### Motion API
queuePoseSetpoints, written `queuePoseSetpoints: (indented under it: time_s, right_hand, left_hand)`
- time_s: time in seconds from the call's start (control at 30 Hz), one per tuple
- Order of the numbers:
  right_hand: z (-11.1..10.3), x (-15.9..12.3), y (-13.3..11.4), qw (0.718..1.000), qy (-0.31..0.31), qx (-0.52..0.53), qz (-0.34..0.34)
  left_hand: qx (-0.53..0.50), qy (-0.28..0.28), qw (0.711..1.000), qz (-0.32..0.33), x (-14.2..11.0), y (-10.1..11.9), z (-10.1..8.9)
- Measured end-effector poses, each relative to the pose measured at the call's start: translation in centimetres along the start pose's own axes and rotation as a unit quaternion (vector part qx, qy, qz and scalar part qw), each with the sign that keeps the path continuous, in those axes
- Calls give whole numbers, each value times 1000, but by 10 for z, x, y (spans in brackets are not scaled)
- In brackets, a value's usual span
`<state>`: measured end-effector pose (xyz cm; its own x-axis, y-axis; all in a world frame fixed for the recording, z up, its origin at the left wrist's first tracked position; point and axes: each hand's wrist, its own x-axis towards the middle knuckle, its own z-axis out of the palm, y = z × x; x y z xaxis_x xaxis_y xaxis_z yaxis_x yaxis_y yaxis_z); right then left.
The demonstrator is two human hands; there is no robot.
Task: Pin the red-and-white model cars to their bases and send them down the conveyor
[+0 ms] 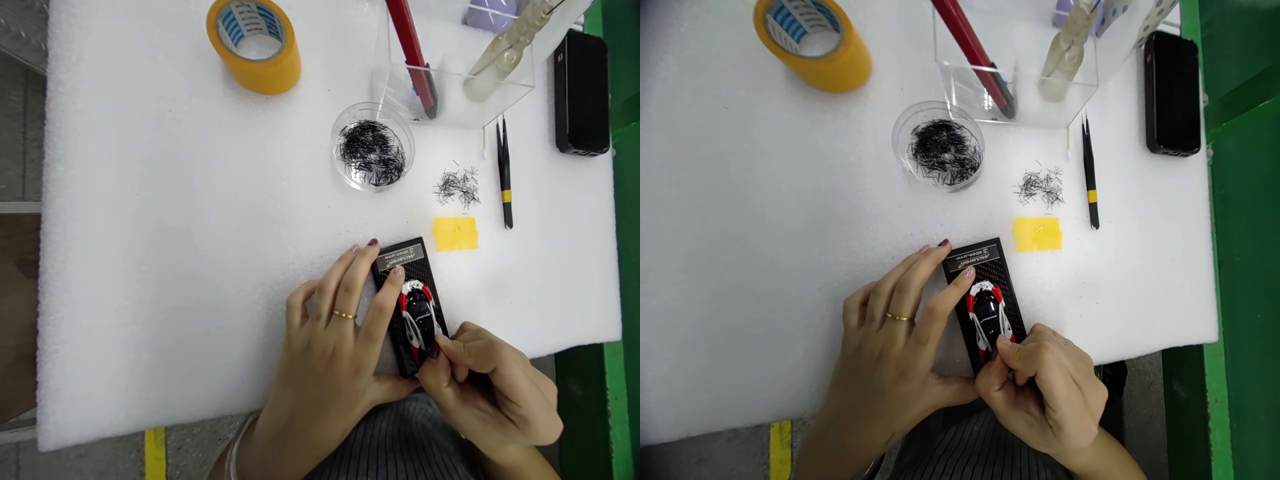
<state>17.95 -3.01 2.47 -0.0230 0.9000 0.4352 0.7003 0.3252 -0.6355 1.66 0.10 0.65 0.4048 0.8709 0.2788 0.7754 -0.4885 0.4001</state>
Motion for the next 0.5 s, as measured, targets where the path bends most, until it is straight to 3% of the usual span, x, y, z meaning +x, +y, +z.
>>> queuePoseSetpoints:
  time_s: [0.5]
  right_hand:
    - [-2,0,-1,1000,-14,-11,6]
  left_hand:
    - [5,-5,1000,-2,1,1,-2]
